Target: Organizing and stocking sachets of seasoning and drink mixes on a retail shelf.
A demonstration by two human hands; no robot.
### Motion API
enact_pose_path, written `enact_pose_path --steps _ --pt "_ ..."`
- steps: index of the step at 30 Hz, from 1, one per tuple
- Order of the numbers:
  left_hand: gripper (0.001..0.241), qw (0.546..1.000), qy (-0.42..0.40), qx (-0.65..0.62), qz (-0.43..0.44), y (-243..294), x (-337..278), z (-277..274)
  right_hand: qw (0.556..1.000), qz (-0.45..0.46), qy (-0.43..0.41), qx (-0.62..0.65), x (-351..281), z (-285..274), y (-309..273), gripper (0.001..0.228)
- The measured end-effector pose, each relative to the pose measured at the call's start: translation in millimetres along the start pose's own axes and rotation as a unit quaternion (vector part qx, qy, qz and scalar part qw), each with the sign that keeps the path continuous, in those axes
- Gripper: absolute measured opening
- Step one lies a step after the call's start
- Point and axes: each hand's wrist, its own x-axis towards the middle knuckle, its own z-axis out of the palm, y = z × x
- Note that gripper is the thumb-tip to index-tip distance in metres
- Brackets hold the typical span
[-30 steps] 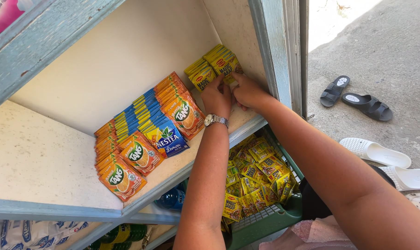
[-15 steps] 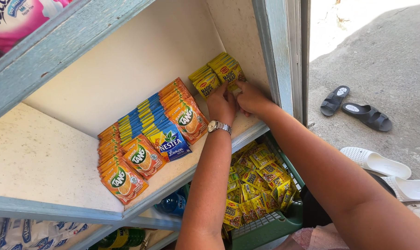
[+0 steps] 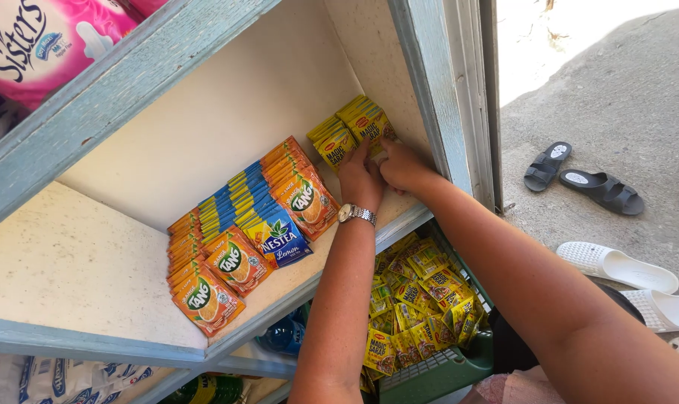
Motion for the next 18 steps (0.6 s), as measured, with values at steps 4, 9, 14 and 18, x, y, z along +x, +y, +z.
enact_pose_path --steps 4,9,14,18 --pt "0.048 1.0 -0.01 -0.016 -0.013 2 0 0 1.0 -0.003 -0.001 0.001 -1 0 1 0.075" --pt "0.048 0.998 -0.023 -0.032 -0.054 13 0 -7 0.999 -0.017 0.022 -0.031 -13 -2 -7 0.061" --pt "0.046 0.997 -0.017 -0.061 -0.038 10 -1 -6 0.998 -0.035 0.035 -0.035 -26 -2 -11 0.056" --pt "0.038 0.998 0.004 -0.054 -0.028 17 0 -14 0.997 -0.058 0.033 -0.031 -26 -3 -4 0.055"
